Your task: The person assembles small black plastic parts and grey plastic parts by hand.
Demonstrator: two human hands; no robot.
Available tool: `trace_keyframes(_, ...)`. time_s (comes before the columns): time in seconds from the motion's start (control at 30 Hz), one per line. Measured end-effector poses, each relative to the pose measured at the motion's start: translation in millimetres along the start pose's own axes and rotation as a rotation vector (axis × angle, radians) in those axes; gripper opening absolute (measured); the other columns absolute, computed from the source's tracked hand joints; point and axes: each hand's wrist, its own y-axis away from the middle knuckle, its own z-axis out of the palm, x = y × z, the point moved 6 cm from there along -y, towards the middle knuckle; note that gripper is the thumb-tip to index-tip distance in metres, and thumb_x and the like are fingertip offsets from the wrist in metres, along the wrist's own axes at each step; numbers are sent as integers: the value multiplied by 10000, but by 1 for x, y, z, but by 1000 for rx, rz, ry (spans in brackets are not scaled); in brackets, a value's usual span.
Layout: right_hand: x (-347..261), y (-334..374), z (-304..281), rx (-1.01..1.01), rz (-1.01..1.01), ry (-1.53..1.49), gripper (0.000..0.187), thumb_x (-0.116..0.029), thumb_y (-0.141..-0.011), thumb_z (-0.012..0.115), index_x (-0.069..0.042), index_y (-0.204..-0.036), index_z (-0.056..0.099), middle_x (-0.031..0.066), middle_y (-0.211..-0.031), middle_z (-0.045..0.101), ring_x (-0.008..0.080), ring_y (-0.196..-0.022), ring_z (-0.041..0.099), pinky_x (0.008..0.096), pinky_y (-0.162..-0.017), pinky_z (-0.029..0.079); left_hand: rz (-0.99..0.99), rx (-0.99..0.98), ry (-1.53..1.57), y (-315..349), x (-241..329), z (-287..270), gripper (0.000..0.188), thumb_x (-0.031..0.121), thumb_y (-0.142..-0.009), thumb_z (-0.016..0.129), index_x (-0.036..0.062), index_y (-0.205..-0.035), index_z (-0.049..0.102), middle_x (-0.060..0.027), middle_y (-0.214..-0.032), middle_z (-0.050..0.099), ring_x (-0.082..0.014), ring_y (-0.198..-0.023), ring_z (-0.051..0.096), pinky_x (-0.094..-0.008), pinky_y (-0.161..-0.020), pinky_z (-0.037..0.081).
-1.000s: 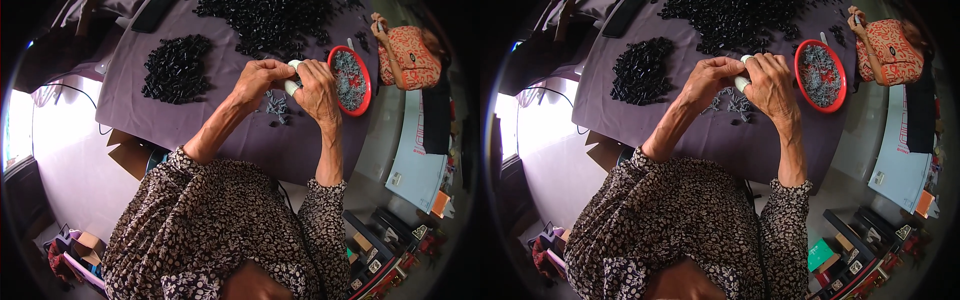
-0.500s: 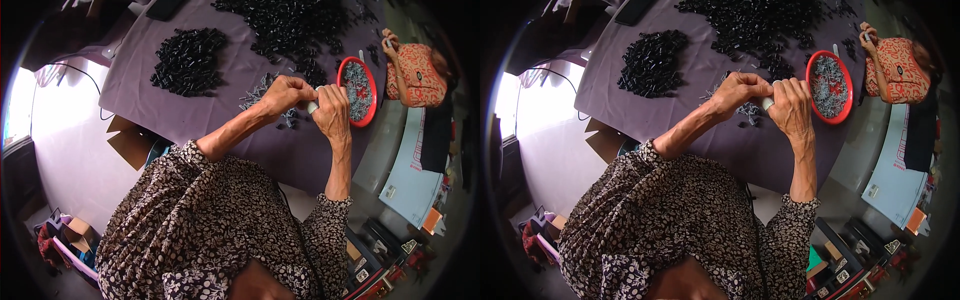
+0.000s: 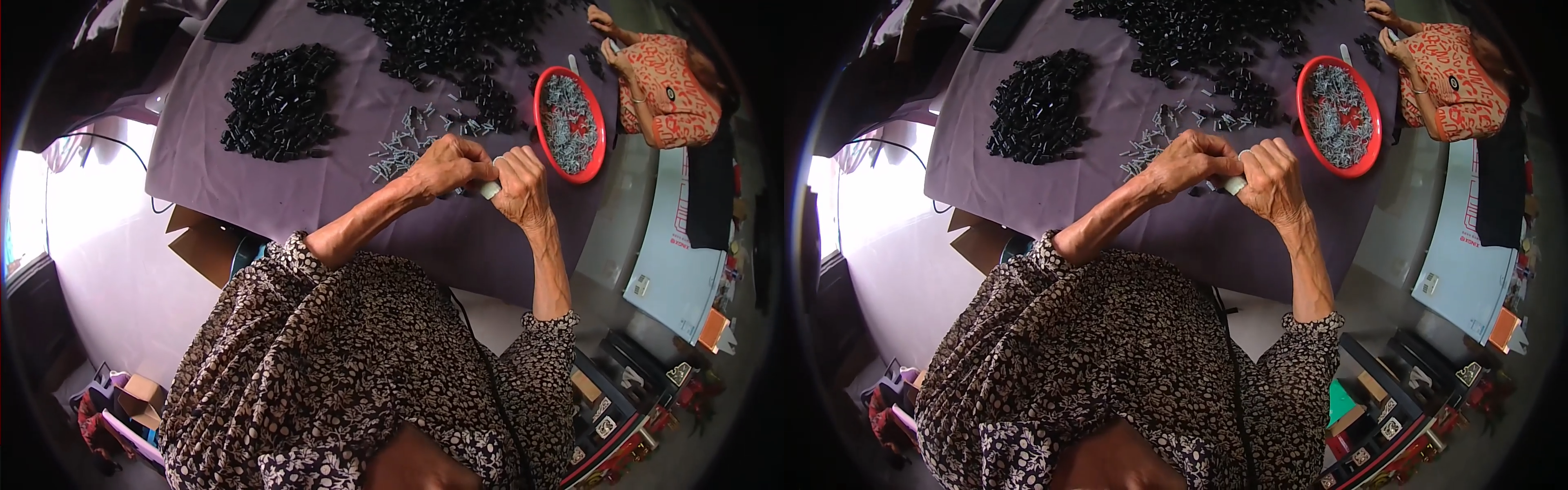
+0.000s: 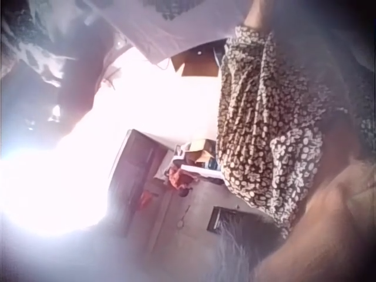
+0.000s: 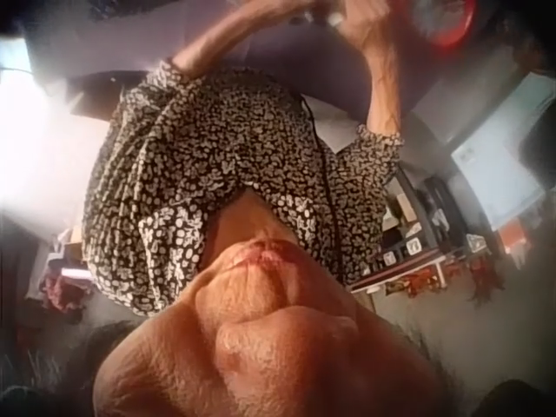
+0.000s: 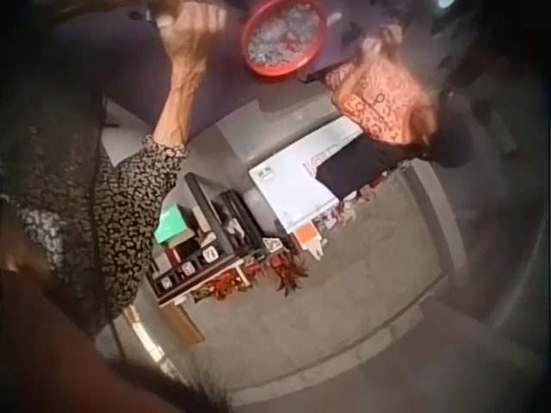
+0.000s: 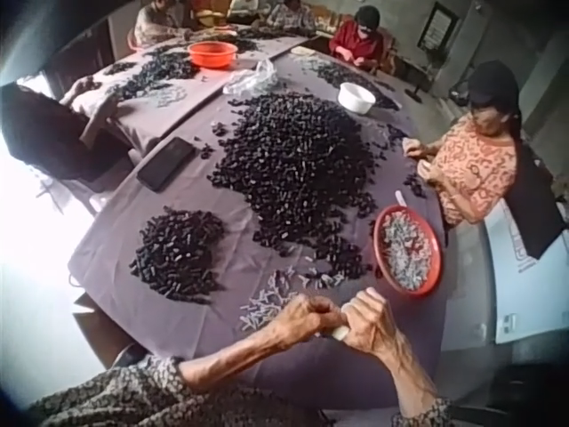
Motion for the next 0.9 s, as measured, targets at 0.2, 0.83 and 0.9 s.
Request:
trace_keyframes(0.2, 3, 5, 9, -85, 52, 3, 203, -112, -637, 657, -27, -617, 474, 96, -584, 481, 270, -561, 480, 365, -541, 372, 15, 34, -26, -1, -5, -4, 126, 132, -770, 635, 6, -772, 653, -40, -649, 594, -97, -584, 536, -235, -554, 442)
trace_keyframes(0.83, 60, -60, 75, -95, 355, -134, 72, -51, -750, 551, 10, -786, 537, 158, -741, 589, 330, -660, 576, 377, -585, 454, 364, 1000, -1194, 105, 64, -185, 191, 175, -715, 646, 67, -872, 639, -91, -761, 585, -276, -734, 588, -361, -655, 463)
trace_keyframes(0.9, 56, -55, 67, -67, 396, -230, 79, -53, -752, 565, 6, -804, 550, 147, -726, 596, 295, -639, 584, 353, -580, 456, 529, 967, -1116, 104, 74, -165, 189, 162, -709, 657, 60, -867, 639, -105, -766, 585, -272, -690, 587, -349, -631, 469)
